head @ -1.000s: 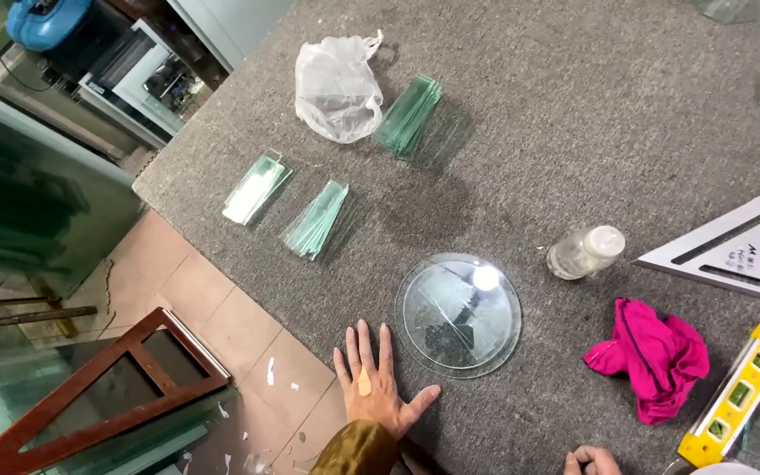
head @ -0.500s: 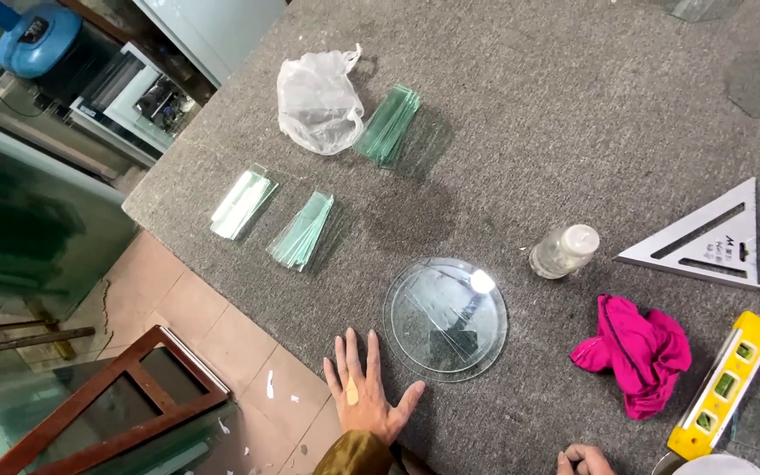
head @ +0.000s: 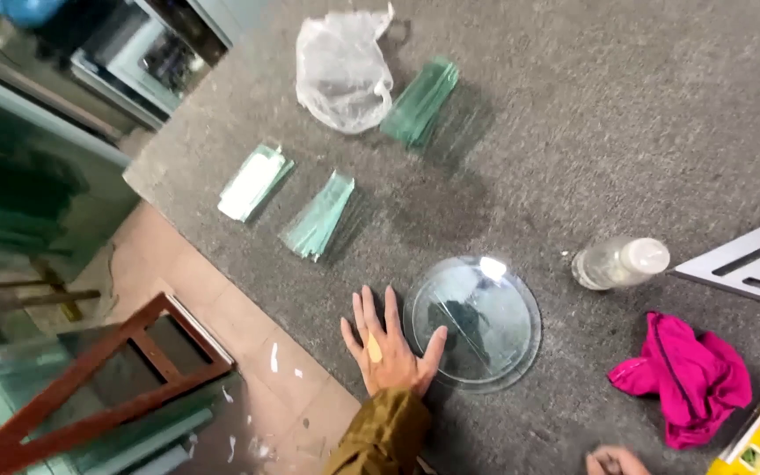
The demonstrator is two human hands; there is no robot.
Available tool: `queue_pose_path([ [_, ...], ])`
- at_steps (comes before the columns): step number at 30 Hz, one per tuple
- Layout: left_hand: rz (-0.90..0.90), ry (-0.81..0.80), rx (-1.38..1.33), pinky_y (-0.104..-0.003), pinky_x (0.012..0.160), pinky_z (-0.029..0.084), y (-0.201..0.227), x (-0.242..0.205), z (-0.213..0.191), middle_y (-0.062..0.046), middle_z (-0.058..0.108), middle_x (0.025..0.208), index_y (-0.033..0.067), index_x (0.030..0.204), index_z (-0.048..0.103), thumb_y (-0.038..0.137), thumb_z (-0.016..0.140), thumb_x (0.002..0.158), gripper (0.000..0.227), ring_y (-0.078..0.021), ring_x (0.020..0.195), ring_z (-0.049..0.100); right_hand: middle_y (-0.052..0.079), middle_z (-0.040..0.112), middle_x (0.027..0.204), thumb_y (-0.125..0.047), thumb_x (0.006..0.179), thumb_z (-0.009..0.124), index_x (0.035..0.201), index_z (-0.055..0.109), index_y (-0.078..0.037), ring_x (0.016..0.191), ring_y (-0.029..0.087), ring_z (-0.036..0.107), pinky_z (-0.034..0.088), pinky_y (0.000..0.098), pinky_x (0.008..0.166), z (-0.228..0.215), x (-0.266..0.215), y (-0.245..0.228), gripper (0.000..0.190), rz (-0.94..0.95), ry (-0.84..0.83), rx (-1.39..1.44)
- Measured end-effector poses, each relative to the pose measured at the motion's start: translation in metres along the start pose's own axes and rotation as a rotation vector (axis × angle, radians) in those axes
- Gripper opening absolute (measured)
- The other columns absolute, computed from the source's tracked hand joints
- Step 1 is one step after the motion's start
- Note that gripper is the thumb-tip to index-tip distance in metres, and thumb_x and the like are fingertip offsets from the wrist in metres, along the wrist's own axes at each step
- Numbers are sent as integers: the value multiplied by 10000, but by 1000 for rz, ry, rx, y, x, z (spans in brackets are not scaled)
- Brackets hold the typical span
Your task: Cleaning a circular glass plate with a cloth and liquid, then precisely arranging thin glass strips on the surface.
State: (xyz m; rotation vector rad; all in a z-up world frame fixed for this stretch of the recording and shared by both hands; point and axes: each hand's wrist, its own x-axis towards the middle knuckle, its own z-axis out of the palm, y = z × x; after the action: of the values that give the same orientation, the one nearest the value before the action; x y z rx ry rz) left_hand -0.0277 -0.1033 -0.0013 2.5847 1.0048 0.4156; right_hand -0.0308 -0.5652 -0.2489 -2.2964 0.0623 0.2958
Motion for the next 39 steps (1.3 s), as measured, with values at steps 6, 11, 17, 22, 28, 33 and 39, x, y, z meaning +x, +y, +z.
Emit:
queue_pose_path([
  [6,20,-33,66,-693,1361,17,-8,-1,7,-192,179,1871,144,1767,339,847,558,960,1093,-379,1744,132,-45,686,688,-331,933,840,938,829,-242,638,65,597,546,260,797,-49,5,-245,90,35,-59,-199],
  [11,6,-97,144,-669,1360,-33,-16,-2,17,-183,96,1885,170,1795,260,923,455,950,1148,-351,1750,64,-88,817,762,-338,927,822,1000,850,-275,661,82,750,612,288,805,-29,25,-267,100,-65,-189,-152],
  [17,16,-38,126,-668,1371,-7,-17,-4,21,-168,171,1879,177,1775,330,924,484,927,1141,-356,1751,122,-110,803,767,-354,940,802,1031,818,-294,644,101,742,640,307,763,-12,32,-282,110,-116,-240,-141],
  [22,16,-29,119,-690,1361,47,-15,-4,19,-171,205,1870,179,1760,367,906,545,918,1127,-367,1745,150,-122,751,752,-386,940,805,1033,801,-294,601,88,679,640,315,691,-11,37,-284,131,-149,-256,-183],
  [28,1,-53,86,-688,1365,27,-10,-4,15,-153,173,1877,181,1767,351,906,534,915,1133,-354,1750,120,-122,726,713,-366,936,823,1052,804,-277,577,83,632,620,303,646,-11,37,-289,147,-158,-276,-170],
  [33,-60,-138,21,-664,1353,-81,-9,-1,11,-140,105,1885,213,1773,308,916,534,882,1158,-339,1751,38,-90,822,779,-274,949,815,1069,820,-224,618,55,750,719,252,599,-4,34,-283,130,-347,-209,-63],
  [39,-45,-157,27,-678,1338,-150,2,8,24,-153,-2,1899,222,1810,147,946,464,879,1221,-345,1753,-57,-59,783,767,-197,961,825,1151,815,-150,581,64,688,644,262,560,3,38,-309,196,-481,-130,48],
])
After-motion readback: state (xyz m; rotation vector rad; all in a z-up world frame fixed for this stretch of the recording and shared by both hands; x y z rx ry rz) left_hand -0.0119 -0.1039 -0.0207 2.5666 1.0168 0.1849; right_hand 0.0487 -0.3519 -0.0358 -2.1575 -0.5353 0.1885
